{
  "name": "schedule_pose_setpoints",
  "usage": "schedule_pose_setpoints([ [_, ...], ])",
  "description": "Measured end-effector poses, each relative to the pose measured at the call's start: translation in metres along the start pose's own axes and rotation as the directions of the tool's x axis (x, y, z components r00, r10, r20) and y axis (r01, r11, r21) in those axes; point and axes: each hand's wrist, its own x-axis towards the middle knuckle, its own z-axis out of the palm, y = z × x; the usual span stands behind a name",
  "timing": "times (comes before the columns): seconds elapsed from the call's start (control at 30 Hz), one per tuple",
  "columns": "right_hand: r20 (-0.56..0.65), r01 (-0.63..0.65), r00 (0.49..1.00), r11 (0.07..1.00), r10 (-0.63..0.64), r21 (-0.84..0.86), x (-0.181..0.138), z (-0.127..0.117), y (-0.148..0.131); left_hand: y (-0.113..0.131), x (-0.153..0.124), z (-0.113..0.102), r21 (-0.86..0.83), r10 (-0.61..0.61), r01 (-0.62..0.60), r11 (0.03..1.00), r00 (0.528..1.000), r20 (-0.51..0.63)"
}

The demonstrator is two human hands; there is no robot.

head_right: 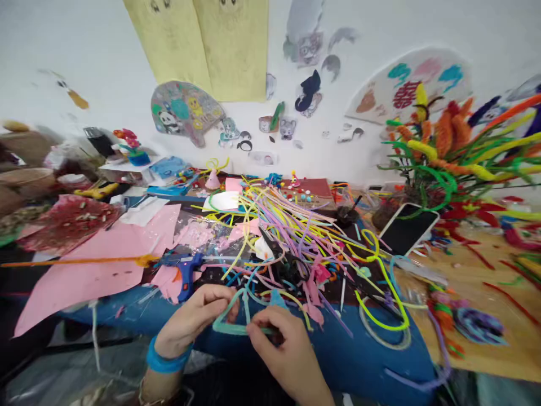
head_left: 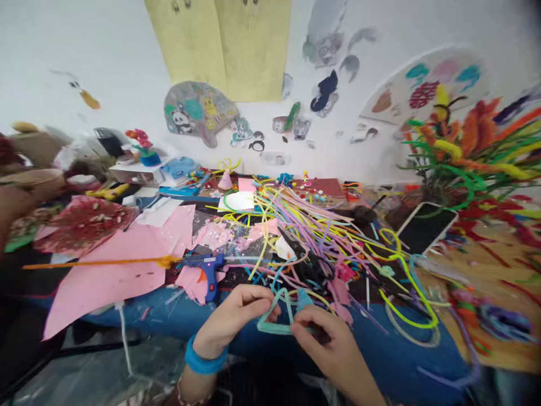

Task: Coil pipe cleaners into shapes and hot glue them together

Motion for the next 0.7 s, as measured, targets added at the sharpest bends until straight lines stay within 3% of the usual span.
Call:
schedule_pose_setpoints([
  [0.13, -0.003, 0.02, 1.0, 1.0, -0.02, 0.002, 0.002, 0.002, 0.001, -0.011, -0.001, 0.003, -0.108, -0.008, 0.012, 0.994, 0.999, 0.038],
  [0.23, -0.008, 0.007, 1.0, 1.0, -0.007, 0.001, 0.001, 0.001, 0.0, -0.01, -0.002, 0.003, -0.098, 0.017, -0.017, 0.995, 1.0, 0.0],
  [0.4, -0.001, -0.019, 1.0, 0.999, 0.019, -0.034, -0.001, -0.001, -0.002, 0.007, -0.007, 0.0, 0.217, 0.026, -0.01, 0.976, 0.997, -0.071],
  [0.53, -0.001, -0.017, 1.0, 0.998, 0.017, -0.054, 0.0, 0.0, -0.002, 0.019, -0.012, 0.003, 0.481, 0.064, 0.004, 0.877, 0.99, -0.125],
  [0.7, 0.004, -0.001, 1.0, 0.998, 0.002, -0.061, 0.0, 0.004, 0.0, 0.021, -0.015, 0.011, 0.576, 0.103, 0.032, 0.817, 0.974, -0.201],
])
